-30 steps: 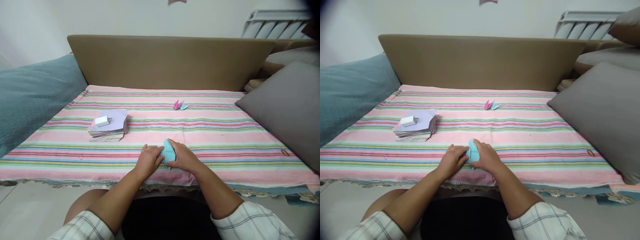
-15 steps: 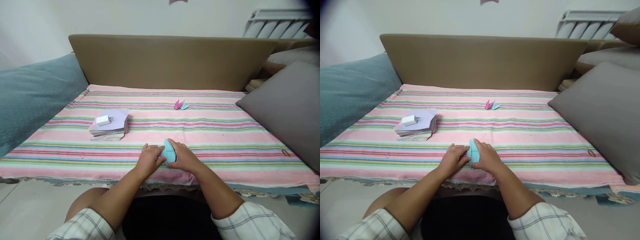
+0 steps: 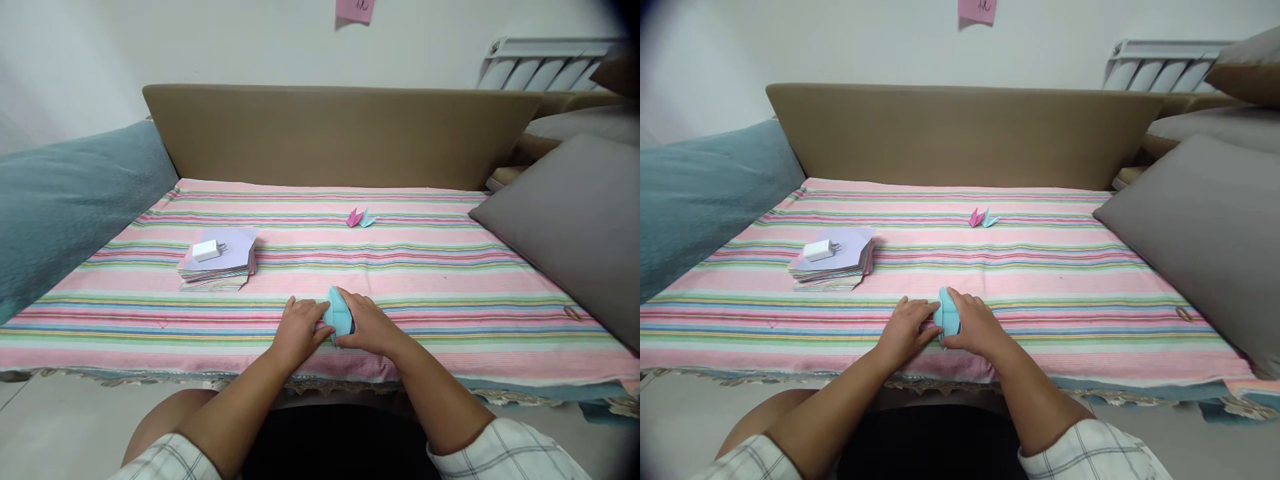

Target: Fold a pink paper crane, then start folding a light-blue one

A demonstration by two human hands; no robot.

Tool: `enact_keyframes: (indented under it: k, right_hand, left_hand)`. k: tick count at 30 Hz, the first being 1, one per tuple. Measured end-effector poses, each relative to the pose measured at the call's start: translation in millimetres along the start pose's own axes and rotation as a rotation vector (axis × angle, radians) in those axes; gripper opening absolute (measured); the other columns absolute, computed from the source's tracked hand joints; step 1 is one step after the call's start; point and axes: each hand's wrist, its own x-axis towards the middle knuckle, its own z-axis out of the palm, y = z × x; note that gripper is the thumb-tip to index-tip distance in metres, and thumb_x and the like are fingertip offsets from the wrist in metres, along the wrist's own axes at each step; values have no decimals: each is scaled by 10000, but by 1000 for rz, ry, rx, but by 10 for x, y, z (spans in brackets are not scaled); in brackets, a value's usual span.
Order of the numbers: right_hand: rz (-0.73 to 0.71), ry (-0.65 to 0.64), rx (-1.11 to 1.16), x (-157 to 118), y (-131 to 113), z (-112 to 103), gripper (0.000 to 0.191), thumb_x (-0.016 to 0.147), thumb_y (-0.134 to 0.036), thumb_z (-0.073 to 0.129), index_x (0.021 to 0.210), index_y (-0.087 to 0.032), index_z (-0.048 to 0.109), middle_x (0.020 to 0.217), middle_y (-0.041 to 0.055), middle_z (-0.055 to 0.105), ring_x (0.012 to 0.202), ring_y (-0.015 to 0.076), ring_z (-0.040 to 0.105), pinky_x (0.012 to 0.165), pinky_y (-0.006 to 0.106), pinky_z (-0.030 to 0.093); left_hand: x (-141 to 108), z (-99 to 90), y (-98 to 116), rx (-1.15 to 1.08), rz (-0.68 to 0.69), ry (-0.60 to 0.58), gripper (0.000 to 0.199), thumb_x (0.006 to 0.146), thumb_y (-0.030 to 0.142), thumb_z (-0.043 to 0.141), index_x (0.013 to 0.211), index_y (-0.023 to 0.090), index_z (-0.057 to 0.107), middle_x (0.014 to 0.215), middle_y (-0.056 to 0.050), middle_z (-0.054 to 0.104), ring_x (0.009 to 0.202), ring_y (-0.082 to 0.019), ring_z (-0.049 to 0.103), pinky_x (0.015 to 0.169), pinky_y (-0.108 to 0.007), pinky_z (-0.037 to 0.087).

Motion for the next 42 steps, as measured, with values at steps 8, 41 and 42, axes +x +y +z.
enact_keyframes:
  k: [8,41,42]
  right_hand:
    - [71,65,104,77,-44,-55,477,752,-262,542,1225,-217,492,1129,63,584,1034,234,501,868,342,364]
    - [347,165,-96,317,-102,-26,371,846,-449,402,615,-206,559,588,-10,544,545,123,439,490,252,201]
    - [348,179,-74,322,-96,-21,362,843,-448,407,625,-209,569,592,-12,553,551,124,451,491,250,212]
  left_hand:
    - [-1,11,-8,14,1,0,468,774,396,633,1208,255,528,1100,-81,641,1099,-249,535,1038,-517,245]
    - [-18,24,12,17,3,-14,480,762,350,662,1215,261,532,1133,-71,639,1124,-270,513,1034,-544,234]
    - [-18,24,13,17,5,-13,483,759,349,665,1214,260,532,1132,-70,639,1123,-269,514,1033,-546,235]
